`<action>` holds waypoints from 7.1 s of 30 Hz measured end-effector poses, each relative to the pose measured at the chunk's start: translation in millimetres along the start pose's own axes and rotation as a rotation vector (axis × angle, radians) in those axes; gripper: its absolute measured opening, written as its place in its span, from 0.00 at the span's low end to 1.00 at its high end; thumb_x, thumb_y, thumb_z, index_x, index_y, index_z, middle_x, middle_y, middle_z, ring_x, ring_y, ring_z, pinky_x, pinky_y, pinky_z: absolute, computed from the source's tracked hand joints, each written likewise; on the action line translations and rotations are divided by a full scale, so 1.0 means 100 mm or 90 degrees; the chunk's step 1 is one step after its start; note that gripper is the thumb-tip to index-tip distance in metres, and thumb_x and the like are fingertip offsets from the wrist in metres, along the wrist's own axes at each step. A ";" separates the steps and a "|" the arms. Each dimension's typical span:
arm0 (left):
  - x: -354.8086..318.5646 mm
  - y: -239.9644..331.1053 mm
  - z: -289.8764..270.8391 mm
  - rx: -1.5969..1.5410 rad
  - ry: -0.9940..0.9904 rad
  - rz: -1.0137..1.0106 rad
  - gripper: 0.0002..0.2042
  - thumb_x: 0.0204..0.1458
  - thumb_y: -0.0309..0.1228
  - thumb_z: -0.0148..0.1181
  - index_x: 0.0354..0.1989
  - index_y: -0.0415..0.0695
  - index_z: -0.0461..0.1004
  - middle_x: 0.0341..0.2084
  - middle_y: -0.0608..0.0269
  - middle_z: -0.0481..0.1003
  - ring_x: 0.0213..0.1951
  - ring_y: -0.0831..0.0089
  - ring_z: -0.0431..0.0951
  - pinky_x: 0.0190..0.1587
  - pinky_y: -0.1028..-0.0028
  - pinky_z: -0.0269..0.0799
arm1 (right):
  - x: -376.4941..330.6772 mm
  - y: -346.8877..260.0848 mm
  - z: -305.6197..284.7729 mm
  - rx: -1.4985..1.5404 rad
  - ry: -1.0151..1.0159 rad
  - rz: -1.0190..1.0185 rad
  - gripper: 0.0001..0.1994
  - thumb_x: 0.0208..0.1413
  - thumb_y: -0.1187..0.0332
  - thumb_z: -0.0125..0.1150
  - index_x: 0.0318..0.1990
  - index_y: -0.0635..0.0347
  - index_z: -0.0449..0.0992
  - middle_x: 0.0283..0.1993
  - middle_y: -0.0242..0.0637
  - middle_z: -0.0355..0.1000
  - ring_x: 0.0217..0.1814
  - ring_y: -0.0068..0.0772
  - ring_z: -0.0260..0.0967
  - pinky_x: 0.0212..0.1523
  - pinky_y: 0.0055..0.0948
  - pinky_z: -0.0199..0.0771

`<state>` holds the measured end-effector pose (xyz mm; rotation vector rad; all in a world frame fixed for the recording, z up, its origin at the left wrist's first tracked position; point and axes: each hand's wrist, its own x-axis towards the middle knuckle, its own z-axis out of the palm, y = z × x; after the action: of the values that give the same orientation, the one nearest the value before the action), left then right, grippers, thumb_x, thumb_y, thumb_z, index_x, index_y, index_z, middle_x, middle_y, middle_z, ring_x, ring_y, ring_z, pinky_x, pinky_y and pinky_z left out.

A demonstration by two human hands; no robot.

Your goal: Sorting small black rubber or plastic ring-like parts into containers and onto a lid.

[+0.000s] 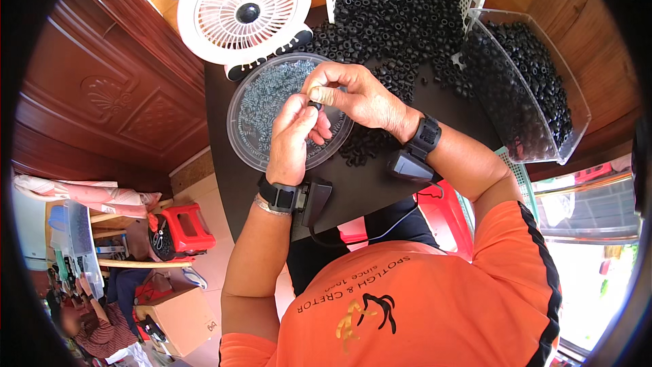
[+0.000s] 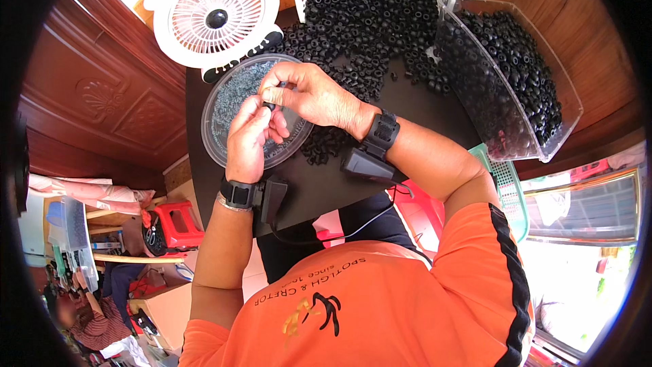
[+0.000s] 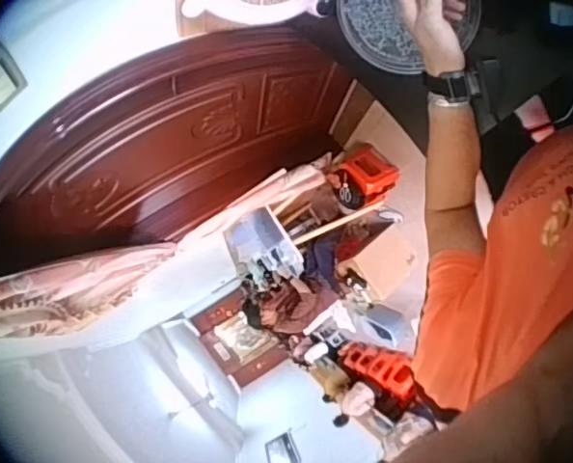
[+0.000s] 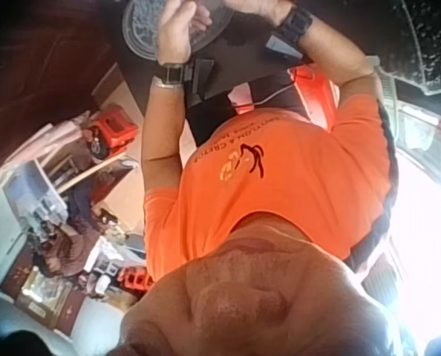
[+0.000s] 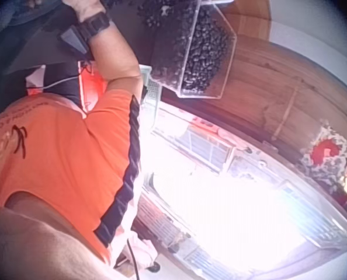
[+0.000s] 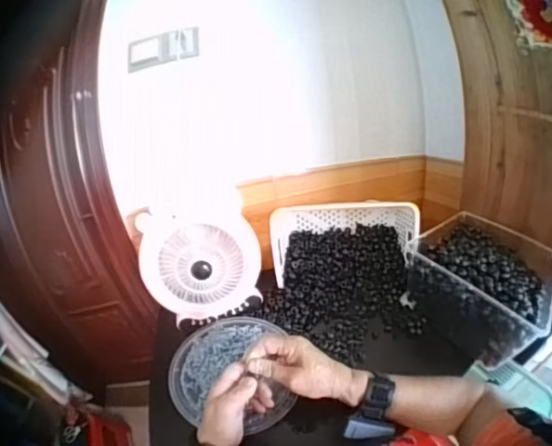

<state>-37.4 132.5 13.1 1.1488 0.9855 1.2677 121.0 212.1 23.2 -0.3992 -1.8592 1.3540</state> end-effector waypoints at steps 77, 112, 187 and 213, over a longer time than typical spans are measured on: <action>-0.02 0.00 0.03 -0.036 -0.089 0.079 0.14 0.60 0.40 0.47 0.39 0.39 0.67 0.33 0.57 0.74 0.29 0.74 0.74 0.33 0.77 0.68 | -0.01 -0.11 -0.21 0.068 -0.077 0.114 0.10 0.60 0.68 0.58 0.43 0.65 0.76 0.38 0.28 0.74 0.43 0.18 0.68 0.47 0.23 0.69; -0.02 -0.05 0.00 0.065 -0.070 0.027 0.13 0.59 0.36 0.47 0.40 0.37 0.69 0.27 0.63 0.72 0.27 0.76 0.73 0.32 0.78 0.67 | -0.05 -0.20 -0.22 -0.024 -0.112 0.146 0.09 0.60 0.66 0.60 0.38 0.64 0.75 0.33 0.28 0.73 0.37 0.18 0.67 0.41 0.24 0.69; -0.05 -0.05 0.11 -0.169 0.027 0.074 0.15 0.62 0.37 0.41 0.39 0.37 0.70 0.25 0.59 0.74 0.27 0.73 0.73 0.31 0.77 0.66 | -0.05 -0.30 -0.04 -0.620 0.158 -0.362 0.12 0.43 0.62 0.68 0.33 0.57 0.75 0.30 0.36 0.72 0.35 0.42 0.71 0.36 0.38 0.74; -0.05 0.01 0.01 -0.077 0.040 0.002 0.14 0.59 0.37 0.44 0.36 0.39 0.71 0.24 0.61 0.73 0.24 0.75 0.72 0.29 0.78 0.65 | -0.13 -0.22 -1.13 -0.853 0.085 0.358 0.08 0.42 0.68 0.56 0.30 0.53 0.80 0.31 0.44 0.76 0.38 0.50 0.74 0.40 0.43 0.74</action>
<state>-36.9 126.9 14.5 1.0233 0.9406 1.3543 217.6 269.4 51.6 -1.7046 -2.3835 0.1194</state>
